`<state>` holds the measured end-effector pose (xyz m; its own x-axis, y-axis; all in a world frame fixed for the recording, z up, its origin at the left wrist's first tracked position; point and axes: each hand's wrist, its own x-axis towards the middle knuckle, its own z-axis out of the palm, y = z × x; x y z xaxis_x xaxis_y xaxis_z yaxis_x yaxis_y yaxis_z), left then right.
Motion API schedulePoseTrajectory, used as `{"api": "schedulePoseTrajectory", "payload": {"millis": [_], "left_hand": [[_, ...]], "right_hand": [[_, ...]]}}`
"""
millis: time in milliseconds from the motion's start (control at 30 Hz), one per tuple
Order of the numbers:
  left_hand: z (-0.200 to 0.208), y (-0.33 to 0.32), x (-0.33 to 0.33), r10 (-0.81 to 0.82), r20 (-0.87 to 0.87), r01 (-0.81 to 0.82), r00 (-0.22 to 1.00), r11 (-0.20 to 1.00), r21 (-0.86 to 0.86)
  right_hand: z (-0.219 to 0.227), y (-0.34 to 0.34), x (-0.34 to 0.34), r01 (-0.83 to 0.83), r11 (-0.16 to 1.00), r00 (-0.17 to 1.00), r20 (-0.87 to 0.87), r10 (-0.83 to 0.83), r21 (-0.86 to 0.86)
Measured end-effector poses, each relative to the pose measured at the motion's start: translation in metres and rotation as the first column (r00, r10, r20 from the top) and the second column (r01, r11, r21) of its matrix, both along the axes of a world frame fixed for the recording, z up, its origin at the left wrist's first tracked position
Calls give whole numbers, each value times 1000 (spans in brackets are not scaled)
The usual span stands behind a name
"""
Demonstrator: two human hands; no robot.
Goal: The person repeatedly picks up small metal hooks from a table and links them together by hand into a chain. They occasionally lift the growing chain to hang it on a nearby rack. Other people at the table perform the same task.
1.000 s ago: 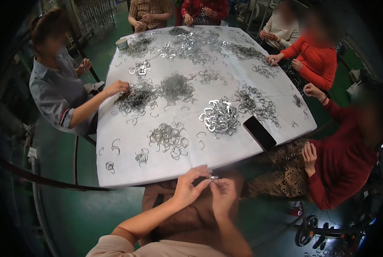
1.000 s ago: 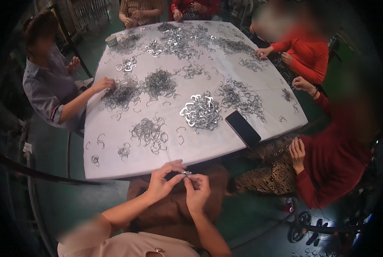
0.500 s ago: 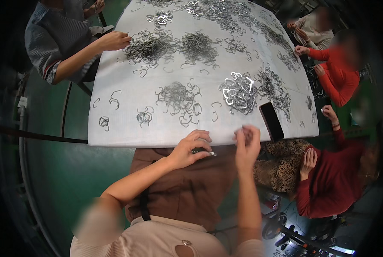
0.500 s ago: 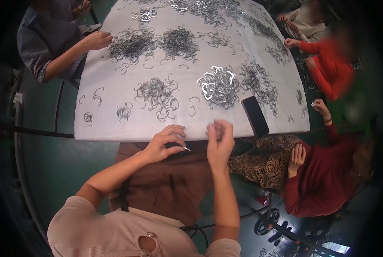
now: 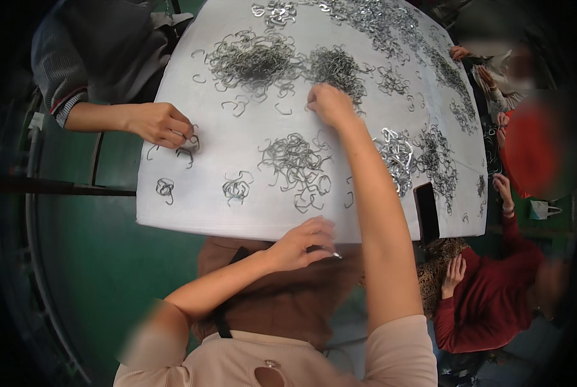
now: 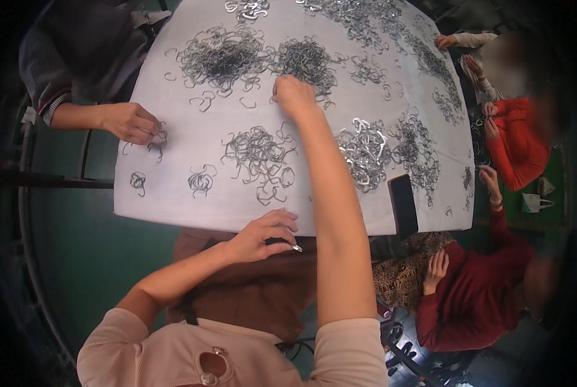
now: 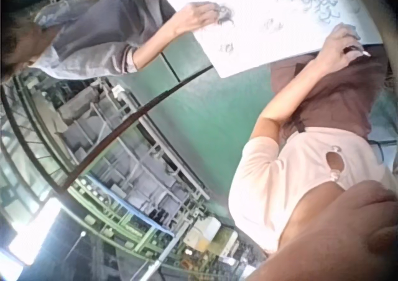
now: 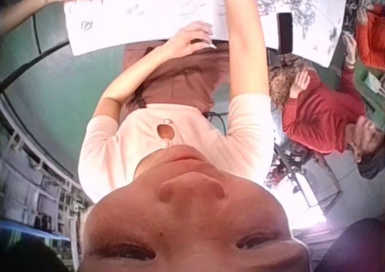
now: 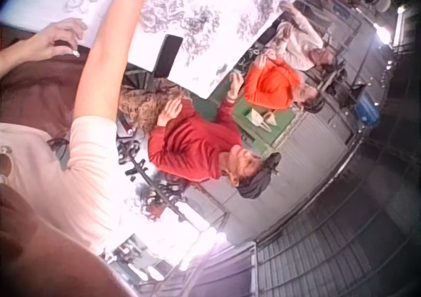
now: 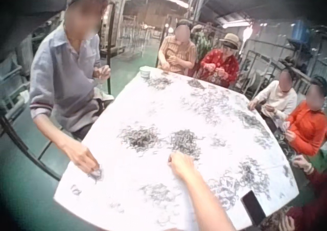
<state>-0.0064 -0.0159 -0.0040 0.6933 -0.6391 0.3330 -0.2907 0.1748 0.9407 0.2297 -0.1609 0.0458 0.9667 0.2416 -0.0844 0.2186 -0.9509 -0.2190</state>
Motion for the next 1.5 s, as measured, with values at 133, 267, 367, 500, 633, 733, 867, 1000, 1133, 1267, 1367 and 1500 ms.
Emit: {"api": "schedulePoseTrajectory", "payload": {"millis": [133, 267, 367, 500, 633, 733, 867, 1000, 1133, 1267, 1367, 1500], "left_hand": [[-2, -2, -2, -2, -18, 2, 1000, 1000, -14], [1, -2, -1, 16, -9, -16, 1000, 1000, -11], [9, -3, -3, 32, -18, -32, 999, 999, 5], [12, -3, -8, 71, -60, -69, 996, 997, 46], [12, -7, -13, 85, -38, -82, 996, 994, 78], [12, -9, -16, 110, -12, -109, 994, 989, 96], [15, -11, -18, 160, 21, -161, 987, 981, 111], [18, -15, -22, 184, 17, -185, 983, 977, 103], [20, -18, -25, 192, 14, -193, 981, 977, 94], [22, -21, -30, 197, 6, -197, 980, 976, 92], [18, -23, -32, 195, 19, -196, 981, 978, 67], [27, -22, -23, 154, 103, -163, 983, 983, 87]], "right_hand": [[-4, -2, -10, 33, 991, 999, -17, -35, -126], [4, -31, -71, 200, 902, 979, -30, -204, 382], [9, -52, -127, 333, 635, 940, -188, -286, 697], [37, -57, -195, 492, 186, 852, -428, -301, 850], [37, -67, -241, 502, -29, 824, -488, -290, 865], [42, -63, -267, 535, -135, 781, -550, -295, 834], [45, -51, -302, 526, -145, 778, -543, -317, 838], [41, -29, -337, 491, -141, 749, -499, -436, 860], [30, -7, -359, 477, -124, 695, -460, -552, 870], [27, 4, -357, 430, -114, 659, -398, -638, 895], [25, 7, -354, 370, -105, 662, -342, -667, 923], [27, 10, -361, 377, -68, 634, -311, -707, 924]]}}
